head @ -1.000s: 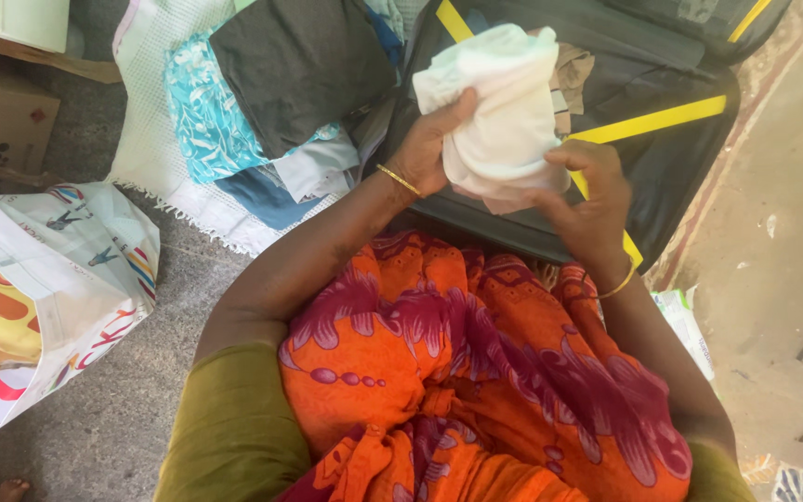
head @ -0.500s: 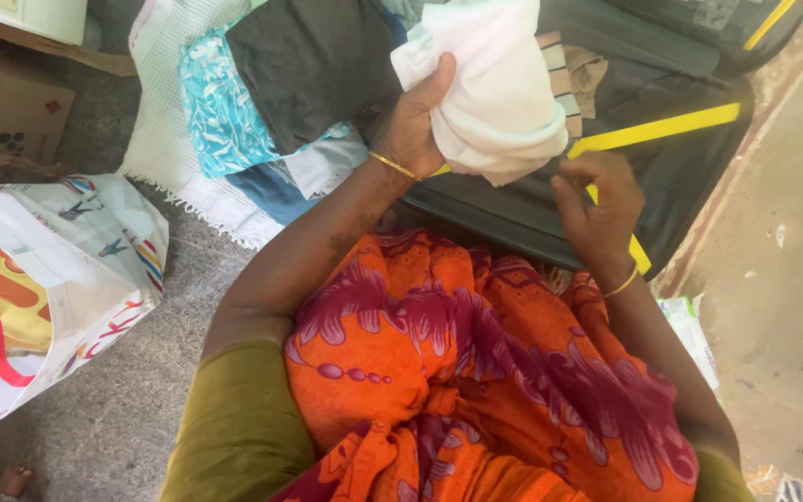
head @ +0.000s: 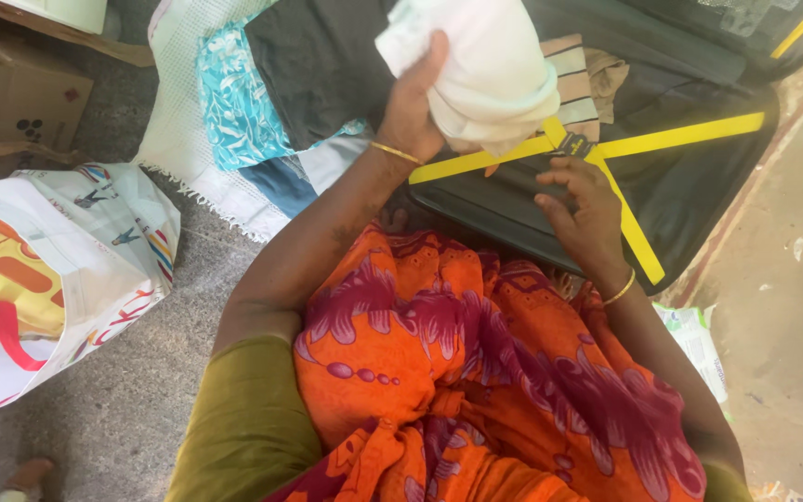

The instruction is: The person folds and places clothes into a suitcase, including blue, brown, and white items, and adjusts the internal straps to secure them.

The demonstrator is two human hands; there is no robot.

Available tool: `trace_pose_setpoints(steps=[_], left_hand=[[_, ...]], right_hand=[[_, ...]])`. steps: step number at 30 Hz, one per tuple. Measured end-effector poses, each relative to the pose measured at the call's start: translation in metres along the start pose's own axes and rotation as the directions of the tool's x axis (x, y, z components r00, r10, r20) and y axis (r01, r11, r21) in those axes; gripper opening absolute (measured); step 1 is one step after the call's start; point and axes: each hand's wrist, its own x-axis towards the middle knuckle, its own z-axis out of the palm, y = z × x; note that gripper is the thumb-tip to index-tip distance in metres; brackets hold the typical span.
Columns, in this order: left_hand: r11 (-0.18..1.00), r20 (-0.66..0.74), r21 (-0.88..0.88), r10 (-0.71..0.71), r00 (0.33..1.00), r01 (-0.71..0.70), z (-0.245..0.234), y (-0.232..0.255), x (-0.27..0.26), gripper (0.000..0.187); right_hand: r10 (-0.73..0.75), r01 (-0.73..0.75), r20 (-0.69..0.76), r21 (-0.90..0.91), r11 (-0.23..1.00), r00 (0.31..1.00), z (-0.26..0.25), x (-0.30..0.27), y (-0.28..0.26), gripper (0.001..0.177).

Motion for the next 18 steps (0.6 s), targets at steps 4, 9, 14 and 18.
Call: trace_pose_setpoints(steps=[4,9,14,18], left_hand=[[0.994,-0.106,0.098,-0.026,0.994,0.036,0.012,-0.033,-0.006,0.053],[0.952,-0.122,0.304,0.064,0.991,-0.024,0.007,-0.06,-0.011,0.051],[0.743,-0.16,0.655,0.315,0.936,-0.138,-0.073,-0.038,-0.003,0.041],[-0.032,0.049,0.999,0.726,0.686,-0.038,-0.137,0.028,0.013,0.038]], right_hand=[[-0.009,0.018,-0.036,0.26,0.966,0.999,-0.004,0.005,-0.013,0.037],[-0.004,0.001,0.006,0.505,0.863,1.0,-0.003,0.004,-0.026,0.056],[0.079,-0.094,0.054,0.388,0.917,0.995,-0.002,-0.005,-0.016,0.052],[0.199,-0.22,0.095,0.423,0.879,0.975,0.0,-0.013,0.001,0.045]])
